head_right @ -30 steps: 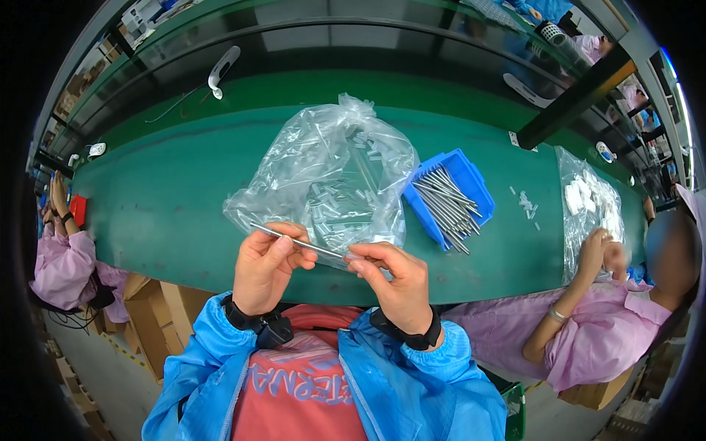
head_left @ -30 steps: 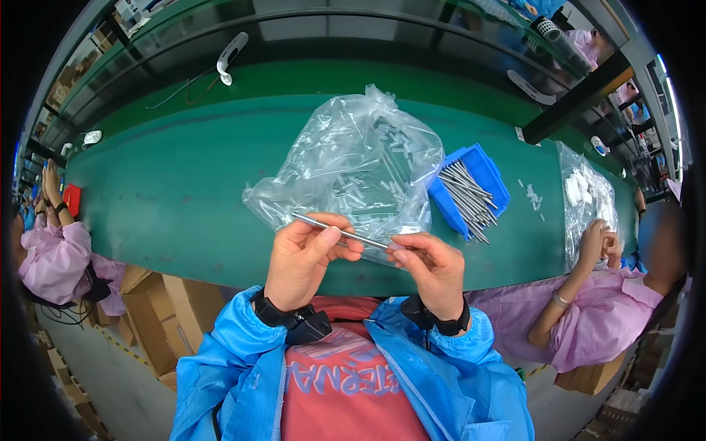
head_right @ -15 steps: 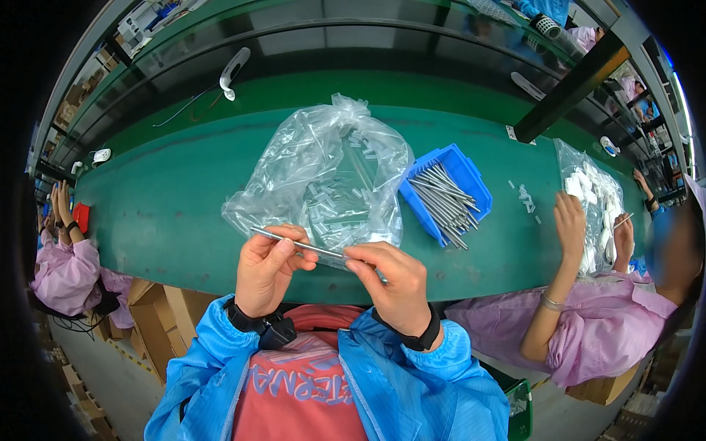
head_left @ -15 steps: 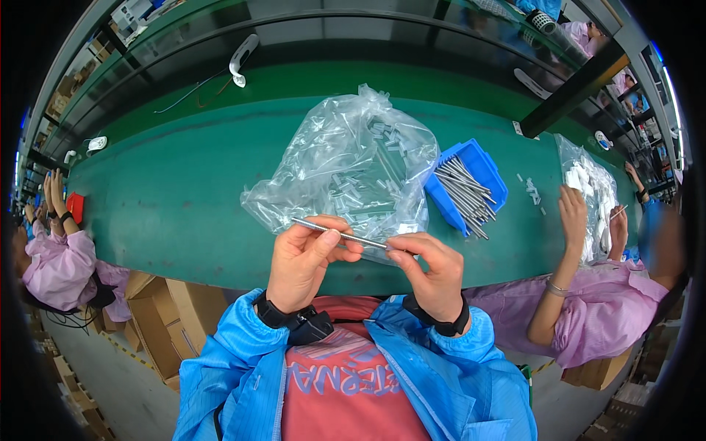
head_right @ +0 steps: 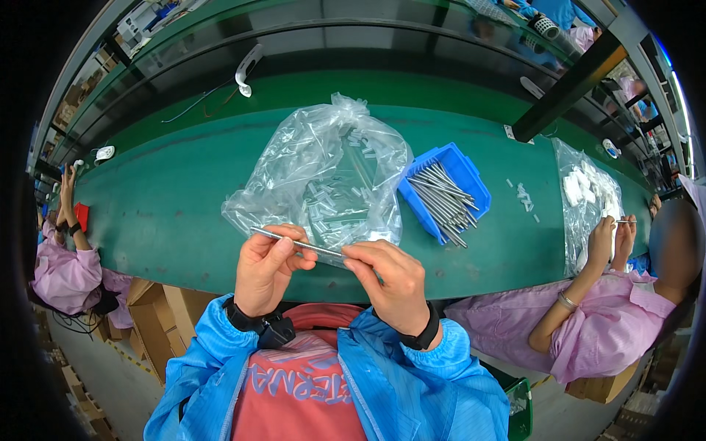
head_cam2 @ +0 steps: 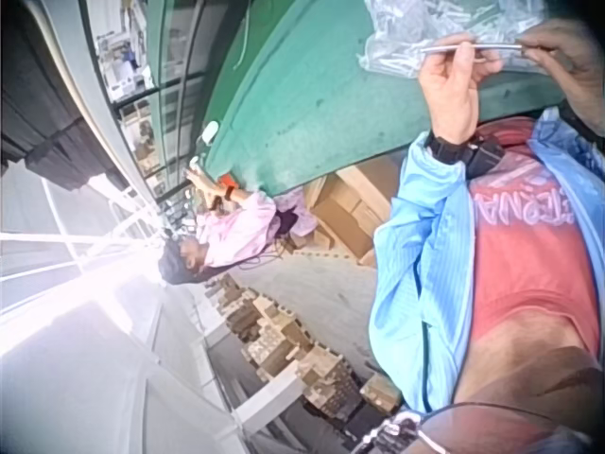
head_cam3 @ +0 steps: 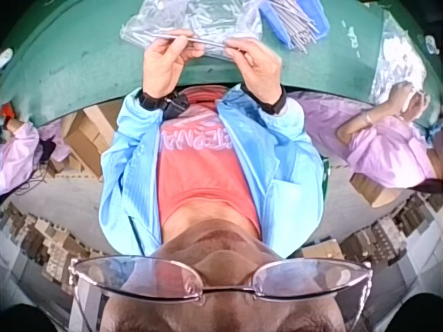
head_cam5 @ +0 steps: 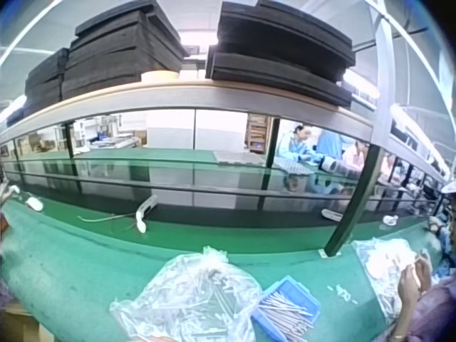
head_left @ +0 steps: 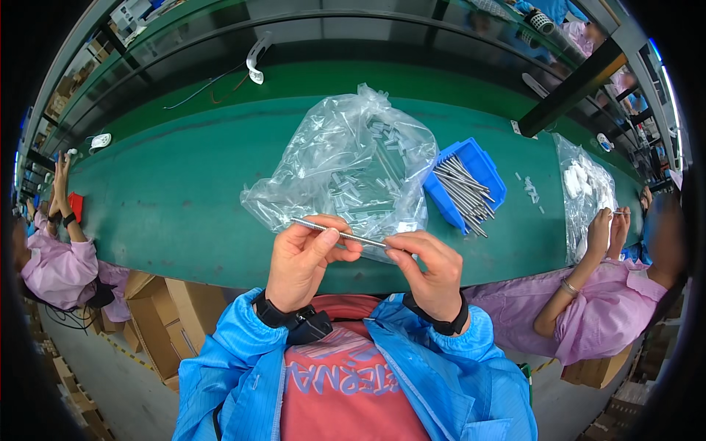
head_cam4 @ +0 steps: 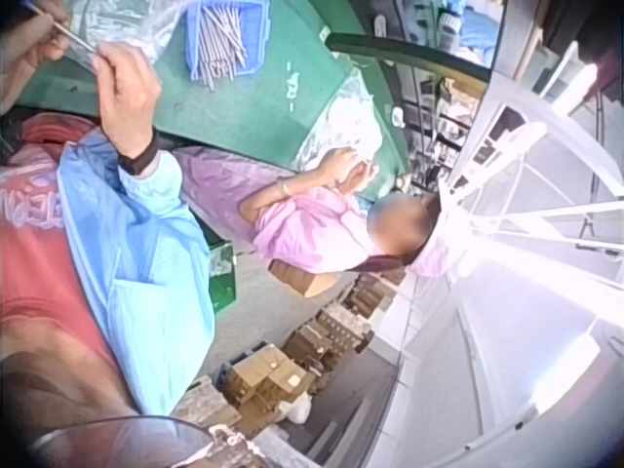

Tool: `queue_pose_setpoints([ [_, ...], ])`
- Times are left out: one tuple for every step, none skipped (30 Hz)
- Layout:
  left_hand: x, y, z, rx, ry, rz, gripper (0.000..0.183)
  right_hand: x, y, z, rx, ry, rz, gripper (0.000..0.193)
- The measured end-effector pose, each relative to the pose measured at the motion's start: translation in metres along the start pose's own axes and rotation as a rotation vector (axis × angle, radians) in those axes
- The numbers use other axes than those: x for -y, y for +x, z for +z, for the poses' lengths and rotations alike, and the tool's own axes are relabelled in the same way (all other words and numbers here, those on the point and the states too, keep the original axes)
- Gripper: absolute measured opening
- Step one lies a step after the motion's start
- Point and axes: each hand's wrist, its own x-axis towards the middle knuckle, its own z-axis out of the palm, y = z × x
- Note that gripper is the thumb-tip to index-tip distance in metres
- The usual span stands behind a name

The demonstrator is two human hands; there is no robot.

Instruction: Assembling small metal rods and plastic components at a factory workstation.

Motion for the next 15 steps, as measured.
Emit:
queue_pose_setpoints([
  [0.0000, 0.0000, -0.0001, -0.007, 0.003, -0.003, 0.016, 0.0000, -0.0002, 0.0000, -0.001, 0.001, -0.004, 0.013],
  [0.0001, 0.0000, -0.0006, -0.005, -0.001, 0.001, 0.016, -0.0001, -0.0003, 0.0000, -0.003, 0.002, -0.008, 0.013],
  [0.0003, -0.0002, -0.0011, -0.003, -0.005, 0.004, 0.017, -0.0001, -0.0007, 0.0000, -0.004, 0.003, -0.009, 0.013],
  [0.0005, -0.0004, -0.0013, 0.000, -0.010, 0.007, 0.017, -0.0001, -0.0010, 0.0003, -0.005, 0.005, -0.011, 0.013],
  [0.0008, -0.0005, -0.0006, -0.007, 0.004, 0.009, 0.016, 0.0000, -0.0013, 0.0005, -0.006, 0.007, -0.012, 0.013],
  [0.0012, -0.0007, 0.0004, -0.015, 0.017, 0.013, 0.016, 0.0004, -0.0012, 0.0007, -0.008, 0.008, -0.009, 0.013],
  [0.0013, -0.0010, 0.0010, -0.022, 0.030, 0.016, 0.015, 0.0009, -0.0011, 0.0009, -0.010, 0.009, -0.006, 0.013],
  [0.0013, -0.0016, 0.0012, -0.022, 0.035, 0.014, 0.015, 0.0013, -0.0011, 0.0012, -0.012, 0.010, -0.003, 0.014],
  [0.0010, -0.0023, 0.0016, -0.022, 0.041, 0.014, 0.015, 0.0015, -0.0010, 0.0018, -0.018, 0.014, -0.004, 0.014],
  [0.0008, -0.0030, 0.0019, -0.022, 0.046, 0.014, 0.015, 0.0014, -0.0011, 0.0029, -0.024, 0.019, -0.004, 0.014],
  [0.0014, -0.0038, 0.0028, -0.024, 0.036, 0.012, 0.016, 0.0011, -0.0013, 0.0038, -0.030, 0.024, -0.005, 0.014],
  [0.0030, -0.0042, 0.0041, -0.024, 0.025, 0.009, 0.016, 0.0005, -0.0020, 0.0042, -0.035, 0.022, -0.008, 0.014],
  [0.0041, -0.0042, 0.0046, -0.024, 0.015, 0.006, 0.016, -0.0001, -0.0027, 0.0047, -0.040, 0.021, -0.010, 0.014],
  [0.0049, -0.0039, 0.0026, -0.001, 0.045, 0.005, 0.016, -0.0004, -0.0029, 0.0049, -0.045, 0.019, -0.013, 0.014],
  [0.0062, -0.0037, -0.0012, 0.020, 0.075, 0.005, 0.016, -0.0006, -0.0027, 0.0051, -0.048, 0.020, -0.016, 0.015],
])
